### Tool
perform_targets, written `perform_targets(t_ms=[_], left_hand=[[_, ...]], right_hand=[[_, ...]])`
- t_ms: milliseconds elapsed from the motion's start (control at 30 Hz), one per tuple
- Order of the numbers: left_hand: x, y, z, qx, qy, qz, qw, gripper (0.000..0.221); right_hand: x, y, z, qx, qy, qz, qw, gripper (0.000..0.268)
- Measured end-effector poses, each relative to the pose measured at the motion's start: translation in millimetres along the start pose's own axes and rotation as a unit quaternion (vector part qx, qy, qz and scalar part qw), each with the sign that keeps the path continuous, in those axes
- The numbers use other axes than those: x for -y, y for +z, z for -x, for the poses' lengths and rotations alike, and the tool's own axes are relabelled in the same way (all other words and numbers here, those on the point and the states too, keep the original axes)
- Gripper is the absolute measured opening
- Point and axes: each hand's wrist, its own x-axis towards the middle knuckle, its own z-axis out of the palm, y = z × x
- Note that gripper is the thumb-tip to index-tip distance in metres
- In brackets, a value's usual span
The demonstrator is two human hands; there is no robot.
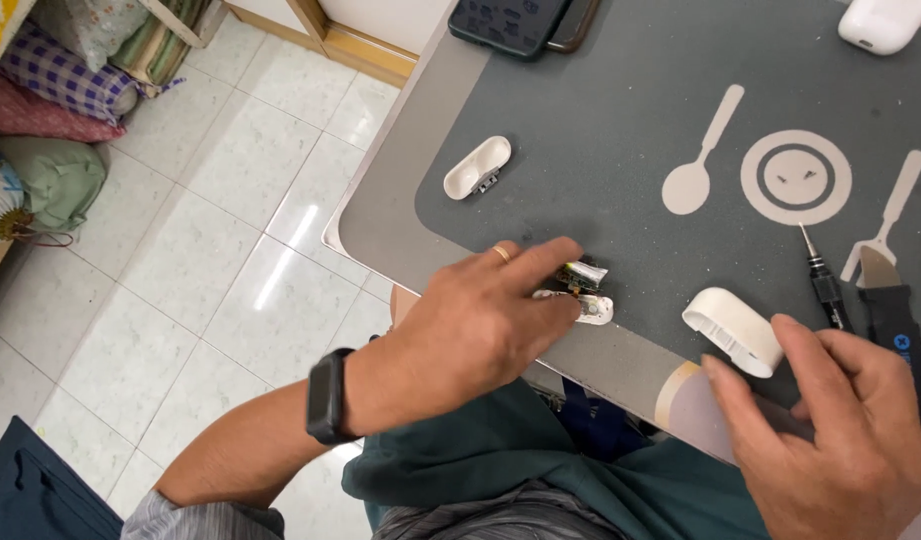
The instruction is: Assembling the internal components of an earbud charging case, including the circuit board and battery into the plastic housing.
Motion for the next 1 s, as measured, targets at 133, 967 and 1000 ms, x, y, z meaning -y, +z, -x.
perform_targets(t_ms=[133, 967, 1000], left_hand=[[16.6, -5.1, 0.9, -0.002, -0.037, 0.139, 0.99, 0.018], [40.7, -15.1, -34.0, 0.083, -0.125, 0.244, 0.958, 0.012], [40.2, -15.7, -33.6, 0.081, -0.121, 0.25, 0.957, 0.011]], right_hand=[[-5.1, -0.2, 16.4, -0.032, -0.021, -0.05, 0.998, 0.048], [84.5, -0.9, -69.3, 0.096, 0.254, -0.385, 0.882, 0.034], [87.8, -3.1, -74.4, 0.128, 0.326, -0.404, 0.845, 0.037]])
